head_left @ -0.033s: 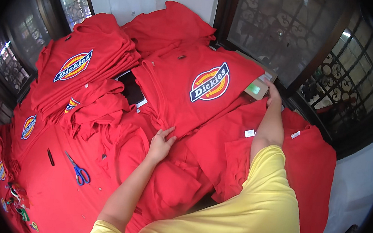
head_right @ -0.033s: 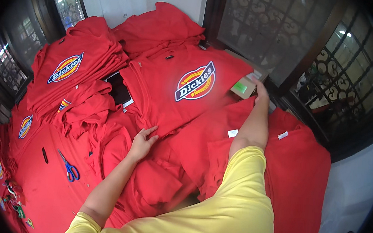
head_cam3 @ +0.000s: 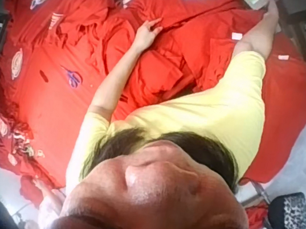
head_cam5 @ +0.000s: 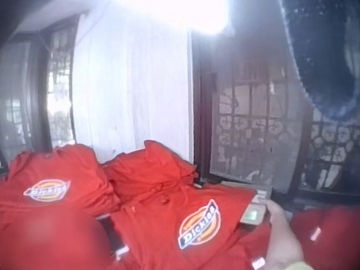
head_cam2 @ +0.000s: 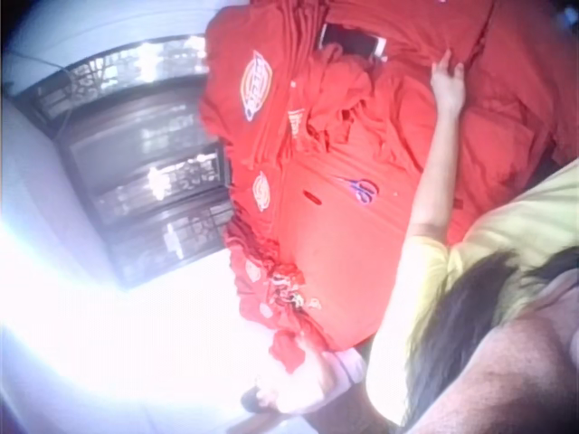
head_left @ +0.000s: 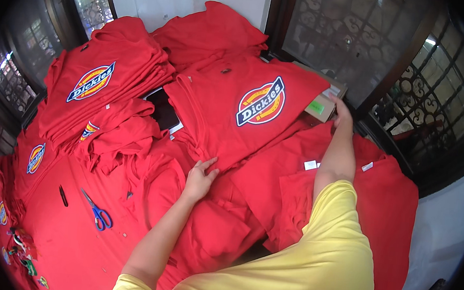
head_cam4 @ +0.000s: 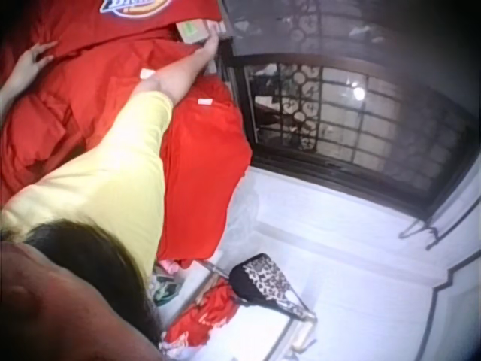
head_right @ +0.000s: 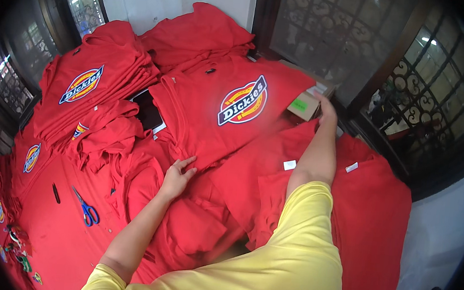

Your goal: The person picks up a red garment from a stack on a table, spreads it out to look at the fabric, folds it into a square, and places it into a new stack.

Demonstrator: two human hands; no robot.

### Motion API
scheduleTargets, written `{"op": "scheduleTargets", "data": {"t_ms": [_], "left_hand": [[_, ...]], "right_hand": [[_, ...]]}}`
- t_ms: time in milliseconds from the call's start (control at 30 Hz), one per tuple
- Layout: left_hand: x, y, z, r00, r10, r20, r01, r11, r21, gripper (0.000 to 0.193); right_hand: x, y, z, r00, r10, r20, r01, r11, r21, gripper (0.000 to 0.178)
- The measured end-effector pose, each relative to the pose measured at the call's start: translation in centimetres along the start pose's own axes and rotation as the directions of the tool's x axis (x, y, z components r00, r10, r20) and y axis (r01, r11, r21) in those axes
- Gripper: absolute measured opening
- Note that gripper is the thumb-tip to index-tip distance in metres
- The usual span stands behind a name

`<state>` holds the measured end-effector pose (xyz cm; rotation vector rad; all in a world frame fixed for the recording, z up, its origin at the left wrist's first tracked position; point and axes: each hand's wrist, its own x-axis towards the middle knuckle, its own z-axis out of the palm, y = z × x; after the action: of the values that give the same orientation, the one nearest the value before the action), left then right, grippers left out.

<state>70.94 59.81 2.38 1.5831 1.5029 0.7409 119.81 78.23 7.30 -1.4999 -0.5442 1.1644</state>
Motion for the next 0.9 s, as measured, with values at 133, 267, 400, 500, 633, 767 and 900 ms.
{"op": "scheduleTargets", "data": {"t_ms": [133,267,400,500,633,767,900], "left_hand": [[0.4,-0.3,0.3,0.999,0.048,0.012,-0.047,0.998,-0.034,0.044],[0.4,-1.5,0.5,0.993,0.114,-0.036,-0.115,0.993,-0.029,0.043],[0.9,-1.9,0.9,0.985,0.160,-0.064,-0.164,0.985,-0.057,0.043],[2.1,-3.8,1.1,0.981,0.191,-0.041,-0.195,0.961,-0.196,0.040],[-0.4,0.7,0.9,0.742,0.494,-0.453,-0.414,0.869,0.270,0.035],[-4.1,7.2,-0.2,0.924,0.342,0.169,-0.154,0.740,-0.655,0.058],[-11.7,13.9,1.4,0.725,0.491,0.482,0.210,0.509,-0.835,0.077]], "right_hand": [[-3.1,-8.0,-2.4,0.993,-0.035,-0.117,0.013,0.983,-0.182,0.063],[-11.5,-13.7,-7.2,0.966,-0.119,-0.231,0.041,0.948,-0.317,0.066],[-19.6,-15.3,-14.7,0.963,-0.120,-0.242,0.058,0.967,-0.248,0.063],[-27.6,-14.4,-17.9,0.945,-0.179,-0.275,0.145,0.980,-0.139,0.066],[-37.7,-10.3,-18.6,0.938,-0.293,-0.186,0.297,0.955,-0.008,0.066],[-44.3,-6.2,-16.5,0.954,-0.292,-0.066,0.283,0.951,-0.121,0.061],[-49.1,-2.3,-13.4,0.932,-0.362,-0.004,0.358,0.924,-0.137,0.056]]}}
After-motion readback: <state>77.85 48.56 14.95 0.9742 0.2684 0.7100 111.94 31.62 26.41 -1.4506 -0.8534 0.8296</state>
